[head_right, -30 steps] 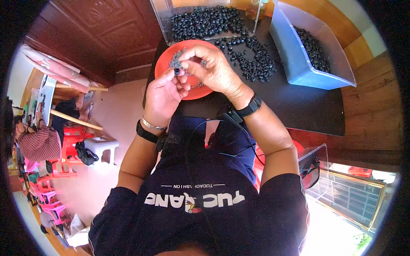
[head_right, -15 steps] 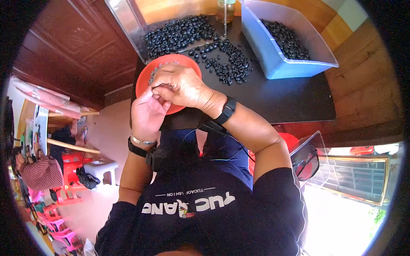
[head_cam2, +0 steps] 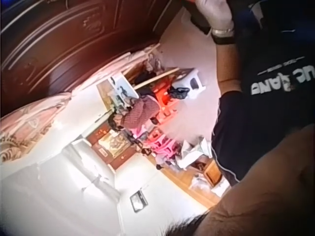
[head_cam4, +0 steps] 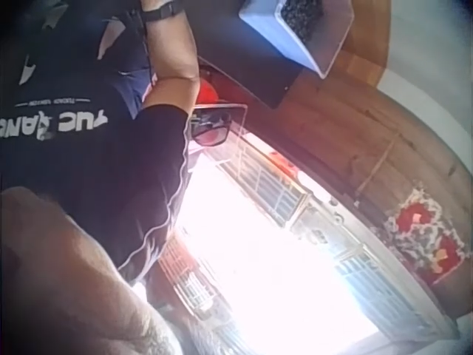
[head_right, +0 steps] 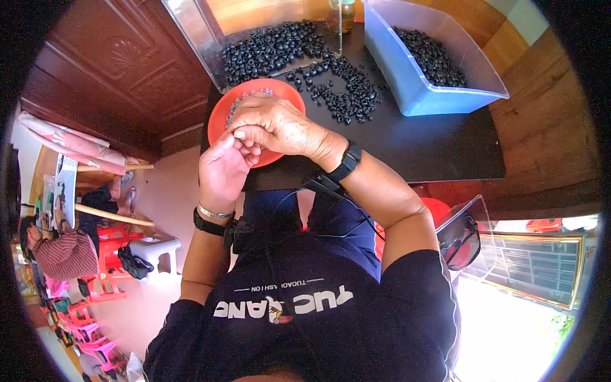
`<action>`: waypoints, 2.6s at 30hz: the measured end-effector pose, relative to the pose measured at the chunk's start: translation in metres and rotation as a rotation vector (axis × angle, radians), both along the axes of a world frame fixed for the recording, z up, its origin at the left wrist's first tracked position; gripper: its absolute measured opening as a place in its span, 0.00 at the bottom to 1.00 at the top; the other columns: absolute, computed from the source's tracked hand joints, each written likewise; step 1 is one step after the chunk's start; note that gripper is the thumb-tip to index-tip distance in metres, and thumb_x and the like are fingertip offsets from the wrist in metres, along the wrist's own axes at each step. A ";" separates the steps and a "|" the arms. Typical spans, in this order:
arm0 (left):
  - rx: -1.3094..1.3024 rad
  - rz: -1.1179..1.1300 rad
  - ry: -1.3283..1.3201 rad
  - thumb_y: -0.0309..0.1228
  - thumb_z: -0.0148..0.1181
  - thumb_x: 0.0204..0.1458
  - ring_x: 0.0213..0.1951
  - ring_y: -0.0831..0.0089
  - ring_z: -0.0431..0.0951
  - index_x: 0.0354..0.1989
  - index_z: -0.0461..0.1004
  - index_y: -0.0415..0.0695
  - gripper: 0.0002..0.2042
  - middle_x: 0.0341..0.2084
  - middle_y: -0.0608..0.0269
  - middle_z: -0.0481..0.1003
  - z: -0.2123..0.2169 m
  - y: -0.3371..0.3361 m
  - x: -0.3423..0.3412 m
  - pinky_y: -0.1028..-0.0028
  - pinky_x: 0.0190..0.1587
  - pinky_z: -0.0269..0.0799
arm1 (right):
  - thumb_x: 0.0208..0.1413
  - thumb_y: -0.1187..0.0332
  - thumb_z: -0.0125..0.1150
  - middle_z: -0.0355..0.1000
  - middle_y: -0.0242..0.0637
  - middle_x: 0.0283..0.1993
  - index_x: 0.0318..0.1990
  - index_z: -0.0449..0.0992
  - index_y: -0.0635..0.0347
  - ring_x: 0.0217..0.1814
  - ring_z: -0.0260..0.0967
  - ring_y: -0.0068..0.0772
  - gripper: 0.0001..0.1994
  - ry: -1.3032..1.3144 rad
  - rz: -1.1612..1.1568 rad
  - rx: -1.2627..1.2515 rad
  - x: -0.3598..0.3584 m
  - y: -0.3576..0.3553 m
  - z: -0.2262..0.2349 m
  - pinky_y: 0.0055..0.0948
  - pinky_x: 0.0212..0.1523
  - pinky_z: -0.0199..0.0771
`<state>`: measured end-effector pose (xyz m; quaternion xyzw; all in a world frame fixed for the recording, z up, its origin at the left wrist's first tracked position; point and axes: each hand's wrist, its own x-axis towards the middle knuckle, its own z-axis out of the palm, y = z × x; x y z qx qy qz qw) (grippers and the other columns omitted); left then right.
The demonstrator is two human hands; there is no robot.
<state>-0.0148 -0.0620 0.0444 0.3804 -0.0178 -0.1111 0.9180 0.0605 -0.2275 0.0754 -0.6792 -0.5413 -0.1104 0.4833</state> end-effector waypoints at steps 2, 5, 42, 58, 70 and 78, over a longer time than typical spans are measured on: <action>0.001 0.017 -0.019 0.36 0.47 0.59 0.35 0.72 0.75 0.40 0.71 0.43 0.10 0.32 0.65 0.74 0.000 0.000 -0.002 0.74 0.40 0.68 | 0.55 0.67 0.60 0.74 0.38 0.38 0.40 0.77 0.60 0.44 0.71 0.39 0.09 0.001 0.014 0.002 -0.001 0.000 0.000 0.35 0.46 0.72; 0.016 0.083 -0.003 0.35 0.47 0.59 0.35 0.72 0.75 0.40 0.71 0.44 0.10 0.32 0.66 0.73 0.005 -0.005 -0.005 0.74 0.40 0.68 | 0.54 0.68 0.61 0.74 0.38 0.40 0.42 0.78 0.59 0.45 0.72 0.39 0.09 -0.010 0.004 0.006 -0.004 0.000 0.002 0.36 0.47 0.72; 0.156 0.123 -0.149 0.34 0.44 0.61 0.35 0.73 0.73 0.49 0.70 0.39 0.14 0.34 0.64 0.72 0.014 -0.007 -0.015 0.75 0.38 0.66 | 0.52 0.70 0.61 0.74 0.33 0.39 0.40 0.77 0.57 0.48 0.70 0.37 0.08 -0.007 0.063 0.071 -0.004 -0.001 -0.001 0.38 0.54 0.65; -0.123 0.024 -0.196 0.35 0.47 0.60 0.34 0.68 0.69 0.41 0.70 0.43 0.10 0.32 0.64 0.68 0.011 0.019 -0.027 0.72 0.38 0.64 | 0.52 0.64 0.49 0.77 0.46 0.34 0.32 0.80 0.58 0.40 0.75 0.51 0.13 -0.002 -1.025 -0.936 0.078 -0.090 -0.009 0.45 0.44 0.75; -0.053 0.027 -0.235 0.35 0.47 0.59 0.32 0.68 0.68 0.42 0.69 0.42 0.11 0.30 0.62 0.67 0.007 0.019 -0.044 0.73 0.37 0.64 | 0.50 0.67 0.48 0.76 0.52 0.35 0.31 0.80 0.61 0.41 0.75 0.52 0.13 -0.016 -0.948 -0.955 0.090 -0.086 -0.023 0.45 0.45 0.74; -0.242 -0.087 -0.072 0.37 0.46 0.61 0.33 0.67 0.71 0.36 0.69 0.42 0.11 0.29 0.61 0.69 -0.003 0.018 -0.042 0.72 0.37 0.66 | 0.48 0.65 0.51 0.77 0.47 0.35 0.33 0.81 0.57 0.41 0.74 0.51 0.12 0.006 -0.983 -0.751 0.105 -0.103 -0.037 0.43 0.46 0.73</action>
